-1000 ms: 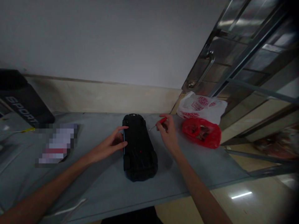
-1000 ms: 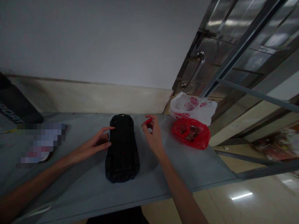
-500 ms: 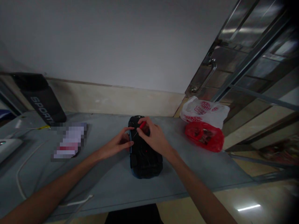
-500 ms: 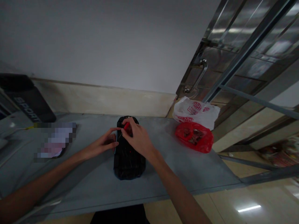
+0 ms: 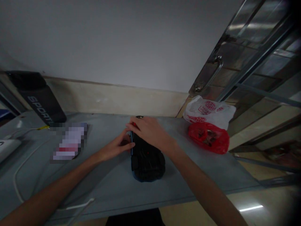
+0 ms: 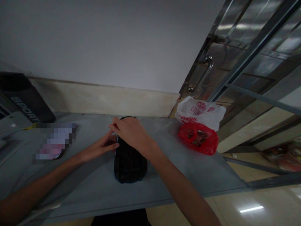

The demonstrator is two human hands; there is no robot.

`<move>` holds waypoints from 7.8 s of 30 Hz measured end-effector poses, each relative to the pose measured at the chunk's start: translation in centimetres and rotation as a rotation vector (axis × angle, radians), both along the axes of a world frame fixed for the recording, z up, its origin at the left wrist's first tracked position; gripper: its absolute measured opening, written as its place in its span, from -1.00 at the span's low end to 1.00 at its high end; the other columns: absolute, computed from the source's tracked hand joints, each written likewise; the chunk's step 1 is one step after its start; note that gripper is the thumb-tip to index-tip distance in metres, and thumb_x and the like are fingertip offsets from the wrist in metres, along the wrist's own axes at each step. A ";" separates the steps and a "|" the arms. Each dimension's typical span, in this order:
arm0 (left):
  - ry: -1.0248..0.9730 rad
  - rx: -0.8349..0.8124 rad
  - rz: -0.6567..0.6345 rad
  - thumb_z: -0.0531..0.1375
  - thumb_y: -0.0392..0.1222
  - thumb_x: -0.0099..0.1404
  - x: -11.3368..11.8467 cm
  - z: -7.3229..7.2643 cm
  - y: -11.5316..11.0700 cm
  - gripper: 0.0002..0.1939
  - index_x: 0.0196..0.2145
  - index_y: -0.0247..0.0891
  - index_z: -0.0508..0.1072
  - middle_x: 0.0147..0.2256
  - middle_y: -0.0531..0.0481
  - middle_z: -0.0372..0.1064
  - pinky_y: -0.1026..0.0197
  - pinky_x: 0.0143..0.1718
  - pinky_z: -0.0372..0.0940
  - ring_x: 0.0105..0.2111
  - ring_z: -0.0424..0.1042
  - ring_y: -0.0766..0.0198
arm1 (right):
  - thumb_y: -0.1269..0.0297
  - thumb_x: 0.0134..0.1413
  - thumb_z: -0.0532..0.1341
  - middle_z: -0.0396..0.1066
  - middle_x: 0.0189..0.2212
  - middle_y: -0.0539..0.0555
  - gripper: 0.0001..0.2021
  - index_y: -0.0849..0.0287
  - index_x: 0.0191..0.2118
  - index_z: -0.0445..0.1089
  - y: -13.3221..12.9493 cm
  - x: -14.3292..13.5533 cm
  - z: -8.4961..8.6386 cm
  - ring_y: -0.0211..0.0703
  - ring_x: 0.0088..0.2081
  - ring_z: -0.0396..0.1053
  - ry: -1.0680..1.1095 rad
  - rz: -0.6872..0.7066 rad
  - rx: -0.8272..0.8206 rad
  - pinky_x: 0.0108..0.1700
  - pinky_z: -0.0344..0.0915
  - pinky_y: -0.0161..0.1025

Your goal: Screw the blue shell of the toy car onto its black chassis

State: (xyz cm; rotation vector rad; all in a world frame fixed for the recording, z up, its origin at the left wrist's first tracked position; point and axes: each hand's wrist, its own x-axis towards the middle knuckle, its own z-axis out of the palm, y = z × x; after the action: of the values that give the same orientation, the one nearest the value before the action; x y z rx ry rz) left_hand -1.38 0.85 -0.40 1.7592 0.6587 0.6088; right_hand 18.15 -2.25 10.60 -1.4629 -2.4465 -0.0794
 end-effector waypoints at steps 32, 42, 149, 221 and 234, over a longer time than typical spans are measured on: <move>0.041 -0.015 0.011 0.20 0.00 0.48 -0.2 0.0 -0.5 -0.45 0.32 -0.08 0.15 -0.22 0.03 0.36 0.06 -0.11 0.32 -0.18 0.39 0.13 | 0.28 0.34 0.14 0.52 -0.33 0.04 -0.80 0.13 0.02 0.34 0.9 0.6 0.7 -0.14 -0.29 0.40 0.015 0.138 -0.122 -0.26 0.08 -0.22; 0.033 -0.011 0.012 0.20 -0.03 0.47 0.1 0.6 -0.7 -0.39 0.37 -0.06 0.09 -0.17 -0.01 0.41 0.04 -0.08 0.34 -0.14 0.42 0.11 | 0.31 0.30 0.16 0.51 -0.35 0.01 -0.77 0.12 0.04 0.38 0.7 0.6 1.0 -0.14 -0.29 0.40 0.059 0.163 -0.136 -0.26 0.08 -0.23; 0.030 0.005 0.009 0.18 -0.05 0.49 0.1 0.8 -0.8 -0.44 0.33 -0.08 0.06 -0.18 0.03 0.38 0.07 -0.11 0.32 -0.21 0.38 0.17 | 0.41 0.30 0.13 0.50 -0.27 0.05 -0.75 0.15 0.06 0.32 1.0 0.8 0.8 -0.14 -0.20 0.38 0.095 0.249 -0.178 -0.18 0.14 -0.25; -0.177 -0.320 0.374 0.46 0.13 0.11 0.6 -1.3 -0.6 0.05 0.41 -0.20 0.09 0.16 -0.26 0.39 -0.15 0.23 0.27 0.13 0.47 -0.10 | 0.14 0.13 0.15 0.49 -0.32 0.00 -0.68 0.13 -0.08 0.49 8.2 5.6 -3.8 -0.13 -0.25 0.39 1.007 -0.111 -0.258 -0.16 0.23 -0.18; -0.198 -0.357 0.322 0.51 0.14 0.04 0.5 -0.4 -0.5 -0.08 0.23 -0.22 0.28 0.15 -0.26 0.45 -0.13 0.24 0.28 0.16 0.46 -0.13 | 0.30 0.23 0.16 0.36 0.22 0.21 -0.57 0.12 0.20 0.36 1.2 2.5 -3.8 0.05 0.26 0.30 0.729 -0.168 -0.205 0.36 0.10 0.11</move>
State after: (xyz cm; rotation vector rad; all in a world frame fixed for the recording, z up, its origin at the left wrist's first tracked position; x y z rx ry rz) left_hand -0.84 0.30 -0.81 1.2541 0.8607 0.8178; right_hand 20.63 -1.05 6.79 -1.4375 -1.7750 0.5814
